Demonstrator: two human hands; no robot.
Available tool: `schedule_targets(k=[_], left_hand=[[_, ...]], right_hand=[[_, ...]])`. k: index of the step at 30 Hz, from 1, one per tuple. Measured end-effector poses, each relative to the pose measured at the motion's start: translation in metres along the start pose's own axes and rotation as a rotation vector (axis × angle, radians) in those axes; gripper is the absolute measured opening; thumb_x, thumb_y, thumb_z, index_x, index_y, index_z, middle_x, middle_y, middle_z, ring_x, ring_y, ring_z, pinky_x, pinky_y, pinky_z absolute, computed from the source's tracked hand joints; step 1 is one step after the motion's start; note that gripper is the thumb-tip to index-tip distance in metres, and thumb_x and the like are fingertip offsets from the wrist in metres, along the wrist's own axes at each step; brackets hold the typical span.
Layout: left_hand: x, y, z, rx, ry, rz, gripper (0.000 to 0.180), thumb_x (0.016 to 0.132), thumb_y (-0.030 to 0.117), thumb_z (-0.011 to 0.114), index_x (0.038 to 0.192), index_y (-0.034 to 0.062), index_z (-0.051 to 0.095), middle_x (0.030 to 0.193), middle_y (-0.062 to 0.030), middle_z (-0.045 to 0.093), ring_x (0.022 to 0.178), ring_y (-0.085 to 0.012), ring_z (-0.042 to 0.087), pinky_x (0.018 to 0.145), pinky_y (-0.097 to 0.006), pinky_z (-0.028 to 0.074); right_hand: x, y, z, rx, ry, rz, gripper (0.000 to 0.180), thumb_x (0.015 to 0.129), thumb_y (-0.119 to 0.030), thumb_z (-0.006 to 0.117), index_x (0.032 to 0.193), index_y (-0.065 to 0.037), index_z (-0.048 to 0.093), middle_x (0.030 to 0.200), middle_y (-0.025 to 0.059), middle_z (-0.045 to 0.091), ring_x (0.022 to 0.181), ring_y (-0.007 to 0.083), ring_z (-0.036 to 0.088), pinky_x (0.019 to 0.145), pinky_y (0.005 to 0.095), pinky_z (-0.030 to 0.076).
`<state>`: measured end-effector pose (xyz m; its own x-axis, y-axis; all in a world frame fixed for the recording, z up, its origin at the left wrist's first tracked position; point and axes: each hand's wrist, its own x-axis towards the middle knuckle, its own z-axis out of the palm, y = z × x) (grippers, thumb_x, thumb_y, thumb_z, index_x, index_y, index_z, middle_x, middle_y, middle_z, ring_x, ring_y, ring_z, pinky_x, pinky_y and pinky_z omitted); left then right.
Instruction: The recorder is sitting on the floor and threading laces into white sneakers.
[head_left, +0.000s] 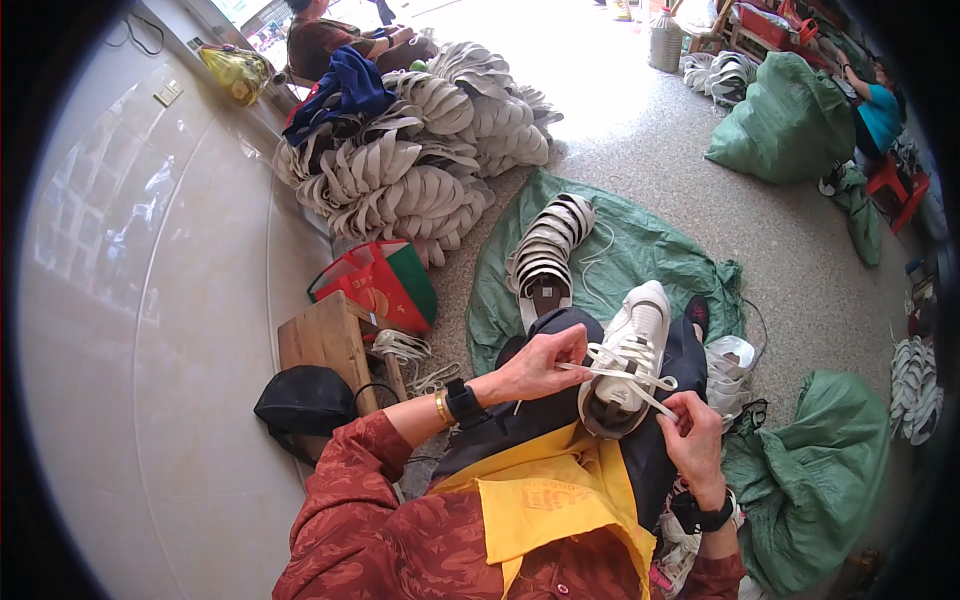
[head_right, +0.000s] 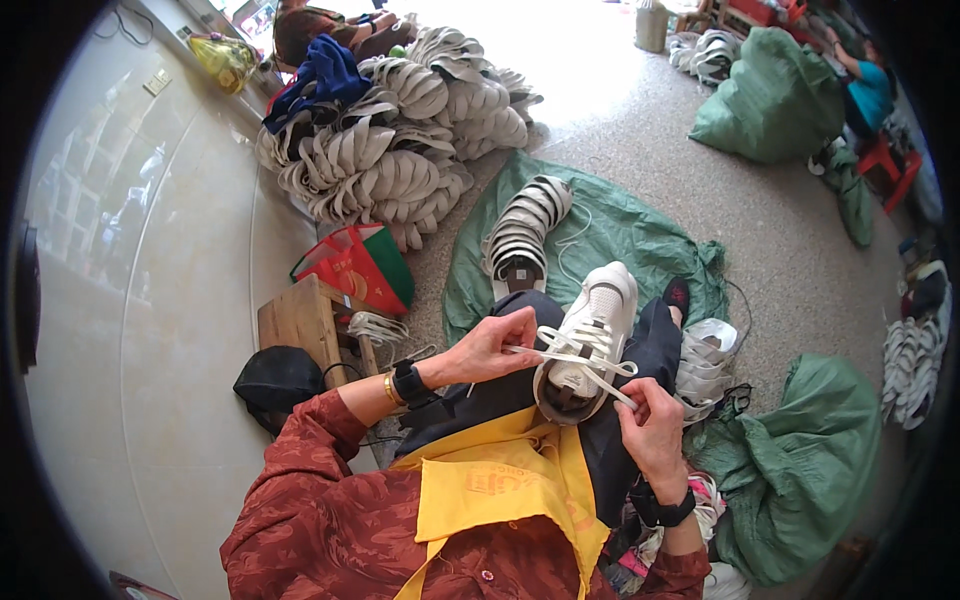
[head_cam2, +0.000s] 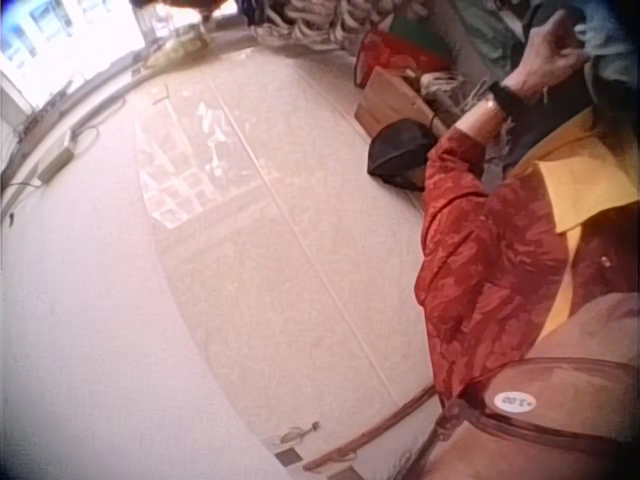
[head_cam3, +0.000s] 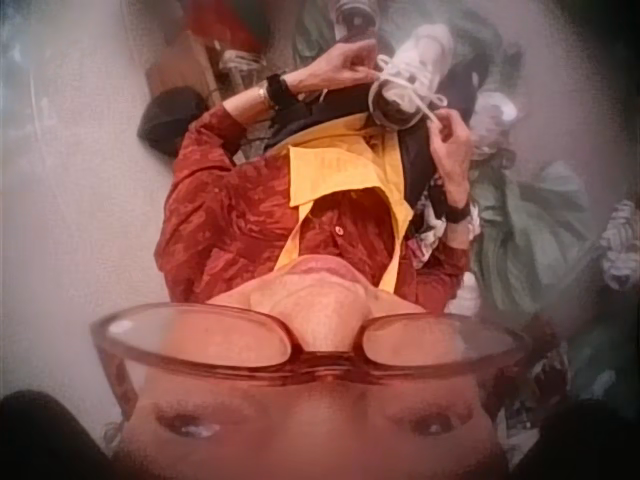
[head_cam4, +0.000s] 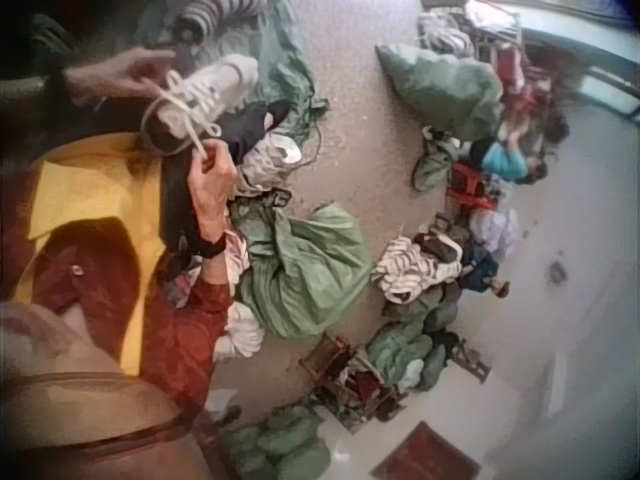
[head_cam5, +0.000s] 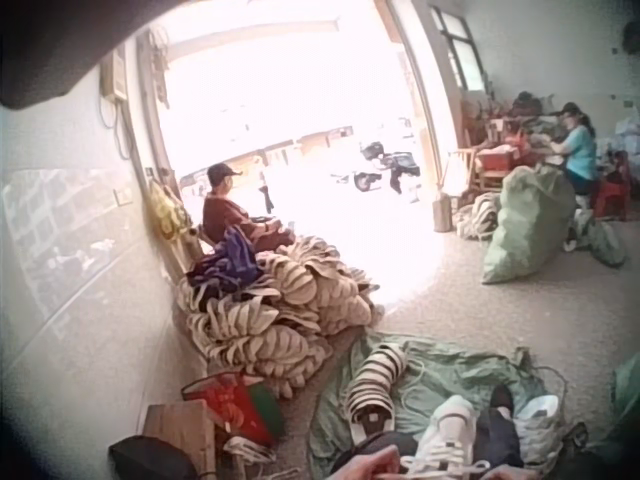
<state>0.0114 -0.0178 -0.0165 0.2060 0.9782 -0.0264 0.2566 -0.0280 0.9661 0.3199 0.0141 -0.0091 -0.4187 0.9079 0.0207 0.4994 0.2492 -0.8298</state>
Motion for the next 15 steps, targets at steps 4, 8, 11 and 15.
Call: schedule_targets(k=[4, 8, 11, 15], left_hand=[[-0.0015, -0.0018, 0.0005, 0.037, 0.005, 0.032, 0.028, 0.095, 0.006, 0.074, 0.092, 0.0049, 0.046, 0.078, 0.0028, 0.045, 0.074, -0.0042, 0.041, 0.061, -0.024, 0.038], [-0.0039, 0.0017, 0.0008, 0.038, 0.02, 0.036, 0.025, 0.094, 0.004, 0.074, 0.093, 0.0044, 0.049, 0.078, 0.0012, 0.045, 0.073, -0.0057, 0.042, 0.062, -0.025, 0.039], [-0.0055, 0.0, 0.0007, 0.117, 0.028, 0.097, 0.022, 0.094, 0.003, 0.073, 0.093, 0.0035, 0.051, 0.077, -0.0011, 0.047, 0.072, -0.0071, 0.045, 0.063, -0.026, 0.043], [-0.0061, 0.0, 0.0013, 0.2, 0.044, 0.16, 0.019, 0.093, 0.002, 0.072, 0.093, 0.002, 0.053, 0.08, -0.0046, 0.054, 0.071, -0.0122, 0.053, 0.063, -0.03, 0.048]], right_hand=[[-0.0027, 0.0017, 0.001, -0.007, 0.032, 0.005, 0.015, 0.084, 0.002, 0.075, 0.095, -0.002, 0.066, 0.074, 0.0045, 0.065, 0.056, 0.0105, 0.057, 0.053, 0.0266, 0.045], [-0.0044, 0.0033, 0.0011, 0.0, 0.039, 0.018, 0.014, 0.085, 0.002, 0.074, 0.096, -0.002, 0.066, 0.074, 0.0041, 0.065, 0.057, 0.0098, 0.057, 0.053, 0.0264, 0.045], [-0.0057, 0.0043, 0.0023, 0.013, 0.048, 0.023, 0.014, 0.086, 0.002, 0.074, 0.097, -0.002, 0.066, 0.074, 0.0041, 0.065, 0.058, 0.0099, 0.057, 0.054, 0.0265, 0.045], [-0.0068, 0.002, 0.0003, 0.004, 0.061, 0.005, 0.012, 0.086, 0.002, 0.074, 0.096, -0.002, 0.067, 0.075, 0.0052, 0.066, 0.059, 0.0116, 0.059, 0.055, 0.0278, 0.046]])
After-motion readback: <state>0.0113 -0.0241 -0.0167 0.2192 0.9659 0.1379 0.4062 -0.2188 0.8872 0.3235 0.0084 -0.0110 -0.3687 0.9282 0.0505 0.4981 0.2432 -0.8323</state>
